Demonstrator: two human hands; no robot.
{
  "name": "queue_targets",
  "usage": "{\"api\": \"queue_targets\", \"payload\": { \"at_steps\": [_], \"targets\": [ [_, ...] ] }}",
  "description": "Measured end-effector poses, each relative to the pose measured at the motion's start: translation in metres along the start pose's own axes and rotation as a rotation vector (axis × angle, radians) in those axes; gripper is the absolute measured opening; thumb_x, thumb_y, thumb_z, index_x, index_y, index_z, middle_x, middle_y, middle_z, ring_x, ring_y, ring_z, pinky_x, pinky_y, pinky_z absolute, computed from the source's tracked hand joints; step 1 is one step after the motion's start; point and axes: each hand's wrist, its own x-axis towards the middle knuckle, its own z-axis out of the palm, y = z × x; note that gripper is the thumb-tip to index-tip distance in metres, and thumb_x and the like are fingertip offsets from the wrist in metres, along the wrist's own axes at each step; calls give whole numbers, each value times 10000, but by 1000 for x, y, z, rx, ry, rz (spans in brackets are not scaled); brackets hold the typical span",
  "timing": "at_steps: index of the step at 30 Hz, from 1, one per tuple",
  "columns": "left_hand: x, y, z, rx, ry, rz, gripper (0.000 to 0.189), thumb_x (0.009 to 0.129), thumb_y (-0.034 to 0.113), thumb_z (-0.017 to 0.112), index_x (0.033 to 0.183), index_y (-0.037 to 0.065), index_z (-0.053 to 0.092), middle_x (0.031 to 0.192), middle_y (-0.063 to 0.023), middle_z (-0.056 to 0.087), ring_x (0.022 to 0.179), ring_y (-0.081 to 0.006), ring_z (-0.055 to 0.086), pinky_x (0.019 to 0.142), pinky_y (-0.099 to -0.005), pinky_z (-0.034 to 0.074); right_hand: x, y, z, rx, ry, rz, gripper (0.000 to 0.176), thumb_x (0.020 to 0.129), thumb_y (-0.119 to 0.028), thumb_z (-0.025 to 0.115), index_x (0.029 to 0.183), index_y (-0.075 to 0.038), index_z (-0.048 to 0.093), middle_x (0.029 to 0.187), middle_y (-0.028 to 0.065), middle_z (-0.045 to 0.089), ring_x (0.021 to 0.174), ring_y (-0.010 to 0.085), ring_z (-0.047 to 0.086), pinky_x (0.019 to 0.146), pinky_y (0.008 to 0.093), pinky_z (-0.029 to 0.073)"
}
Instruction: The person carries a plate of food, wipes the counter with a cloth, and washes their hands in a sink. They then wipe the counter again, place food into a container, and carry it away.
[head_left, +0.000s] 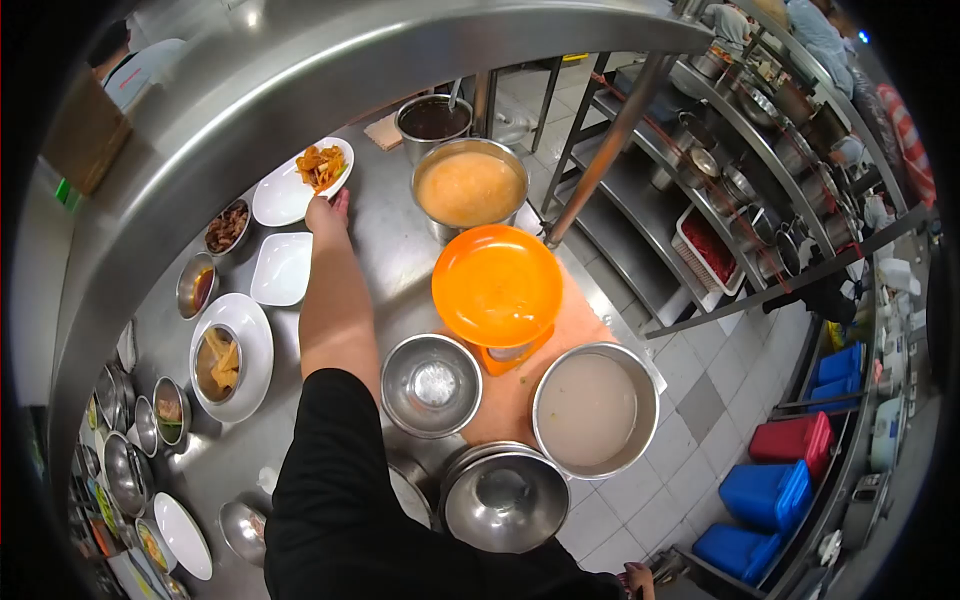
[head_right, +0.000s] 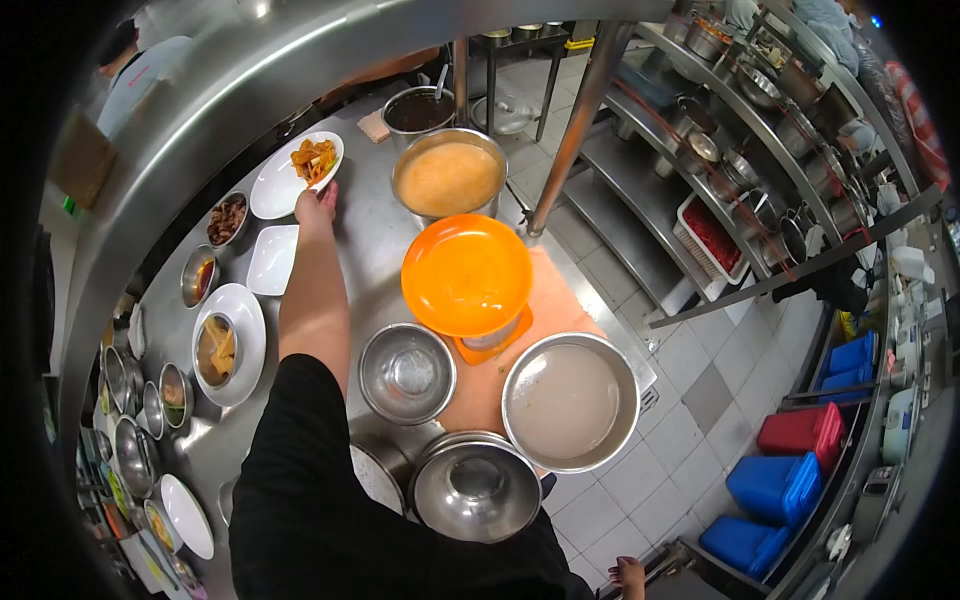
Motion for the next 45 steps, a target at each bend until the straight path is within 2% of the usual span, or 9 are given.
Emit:
{"api": "queue_targets", "payload": {
  "at_steps": [9, 15, 23, 25, 26, 27, 32, 39, 45],
  "targets": [
    [-96, 52, 19, 115, -29, 39, 386, 850, 8, 346, 1222, -88, 377, 1086, -282, 534, 958, -413, 600, 819, -489, 543, -9, -60, 19, 10, -61, -127, 226, 894, -213, 534, 1060, -61, 540, 688, 99, 647, 471, 169, 570, 402, 307, 466],
    [-197, 85, -4, 315, -385, 22, 369, 811, 16, 386, 1160, -105, 389, 1098, -290, 524, 972, -422, 592, 841, -491, 538, 31, -57, 18, -6, -126, -159, 237, 886, -237, 543, 1064, -80, 525, 707, 108, 650, 500, 179, 580, 429, 332, 479],
    [-455, 86, -51, 516, -444, -114, 347, 795, 64, 458, 1095, -106, 425, 1035, -286, 570, 940, -371, 617, 806, -422, 564, 81, -31, -63, -149, -115, -297, 251, 880, -233, 524, 1042, -46, 566, 712, 121, 656, 510, 194, 587, 440, 353, 477],
    [-512, 75, -67, 542, -480, -181, 386, 792, 93, 497, 1132, -80, 437, 1049, -266, 581, 928, -355, 625, 792, -398, 569, 141, -5, -93, -622, -223, -705, 245, 876, -251, 516, 910, -27, 610, 675, 125, 652, 483, 194, 578, 435, 343, 471],
    [-535, 68, -76, 541, -524, -232, 382, 793, 102, 509, 1123, -82, 449, 1042, -258, 590, 907, -353, 635, 781, -397, 575, 145, -4, -95, -72, -132, -376, 285, 866, -268, 504, 781, -25, 625, 650, 122, 647, 461, 191, 569, 433, 334, 468],
    [-559, 58, -81, 549, -521, -237, 359, 799, 99, 505, 1107, -80, 464, 1030, -247, 602, 869, -355, 649, 755, -397, 585, 136, -16, -108, -113, -124, -445, 295, 856, -273, 500, 749, -23, 614, 657, 115, 649, 467, 187, 573, 433, 328, 468],
    [-678, -36, -69, 613, -424, -290, 389, 788, 84, 481, 1155, -44, 478, 1018, -155, 643, 765, -266, 679, 539, -325, 595, 133, -103, -144, 17, -80, -621, 270, 885, -318, 561, 918, -57, 618, 698, 59, 630, 536, 115, 547, 445, 273, 438],
    [-712, -233, -52, 933, -791, -645, 487, 744, 112, 511, 1187, -82, 454, 984, -175, 647, 704, -258, 676, 495, -337, 597, 134, -238, -218, 109, -113, -857, 306, 895, -323, 544, 1067, -78, 609, 755, 39, 637, 572, 118, 563, 490, 272, 470],
    [-766, -461, 23, 1050, -1066, -991, 490, 734, 49, 489, 1163, -172, 405, 1000, -249, 594, 728, -327, 665, 550, -389, 609, 221, -195, -324, -43, 155, -572, 300, 865, -318, 554, 1018, -70, 623, 724, 58, 648, 552, 140, 580, 496, 293, 482]
  ]
}}
